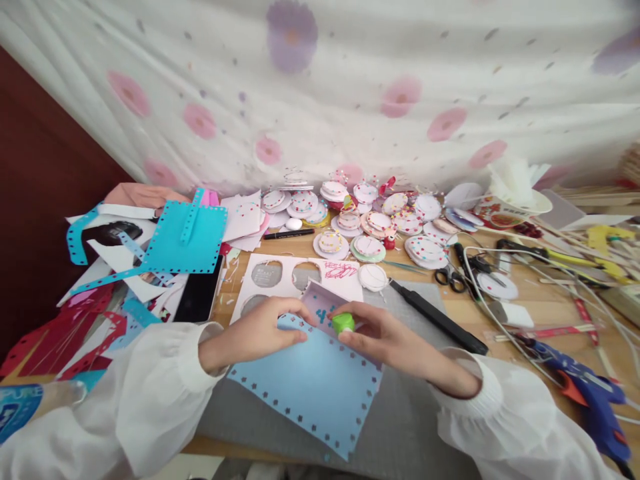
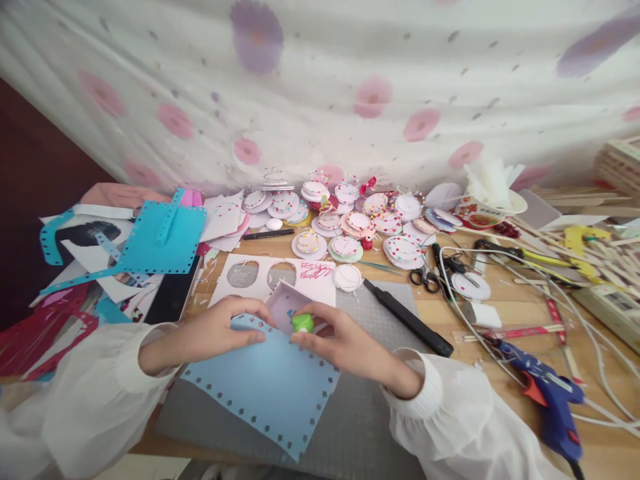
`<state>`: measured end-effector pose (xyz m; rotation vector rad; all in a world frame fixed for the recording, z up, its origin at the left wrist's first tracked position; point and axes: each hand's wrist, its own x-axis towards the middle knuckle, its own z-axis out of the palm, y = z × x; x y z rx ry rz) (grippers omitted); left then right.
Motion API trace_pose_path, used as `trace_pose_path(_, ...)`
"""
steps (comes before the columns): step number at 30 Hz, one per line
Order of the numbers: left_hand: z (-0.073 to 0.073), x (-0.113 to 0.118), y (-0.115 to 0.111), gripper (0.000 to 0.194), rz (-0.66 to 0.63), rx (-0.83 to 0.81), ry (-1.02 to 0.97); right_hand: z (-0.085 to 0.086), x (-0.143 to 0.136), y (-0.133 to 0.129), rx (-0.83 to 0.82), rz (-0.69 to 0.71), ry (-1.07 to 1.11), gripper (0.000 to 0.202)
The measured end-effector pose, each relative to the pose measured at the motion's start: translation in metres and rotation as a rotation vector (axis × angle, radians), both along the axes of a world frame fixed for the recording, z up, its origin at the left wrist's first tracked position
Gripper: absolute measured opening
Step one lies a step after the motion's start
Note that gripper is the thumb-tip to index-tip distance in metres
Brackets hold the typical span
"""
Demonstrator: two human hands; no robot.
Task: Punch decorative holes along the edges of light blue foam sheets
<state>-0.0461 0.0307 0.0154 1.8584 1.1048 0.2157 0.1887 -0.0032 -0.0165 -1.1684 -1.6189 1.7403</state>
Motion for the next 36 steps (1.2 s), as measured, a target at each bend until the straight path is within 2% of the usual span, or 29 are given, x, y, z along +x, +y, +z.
trace_pose_path(4, 0.0, 0.004, -0.009, 0.019, 0.079, 0.034, 0.033, -0.001, -0.002, 0.0, 0.033, -0.006, 0.085, 0.032)
trace_pose_path(8, 0.003, 0.012, -0.015, 0.018, 0.115, 0.063, 0.056, -0.002, -0.008, -0.001, 0.147, -0.018, 0.13, 0.034)
trace_pose_path(14, 0.008, 0.016, -0.016, 0.017, 0.099, 0.058, 0.053, -0.002, -0.01, -0.006, 0.3, -0.003, -0.047, 0.028)
trace_pose_path(20, 0.009, 0.019, -0.011, 0.016, 0.074, 0.014, 0.04, -0.004, -0.005, -0.007, 0.244, 0.049, -0.059, 0.028)
trace_pose_path(27, 0.012, 0.021, -0.005, 0.018, 0.042, 0.0, 0.061, 0.005, -0.002, -0.005, 0.302, 0.092, -0.113, 0.026)
trace_pose_path(33, 0.016, 0.023, -0.004, 0.018, 0.038, -0.019, 0.06, 0.001, -0.002, -0.003, 0.278, 0.053, -0.063, 0.029)
trace_pose_path(36, 0.015, 0.022, -0.003, 0.018, 0.023, -0.009, 0.047, 0.0, -0.001, -0.003, 0.308, 0.092, -0.063, 0.028)
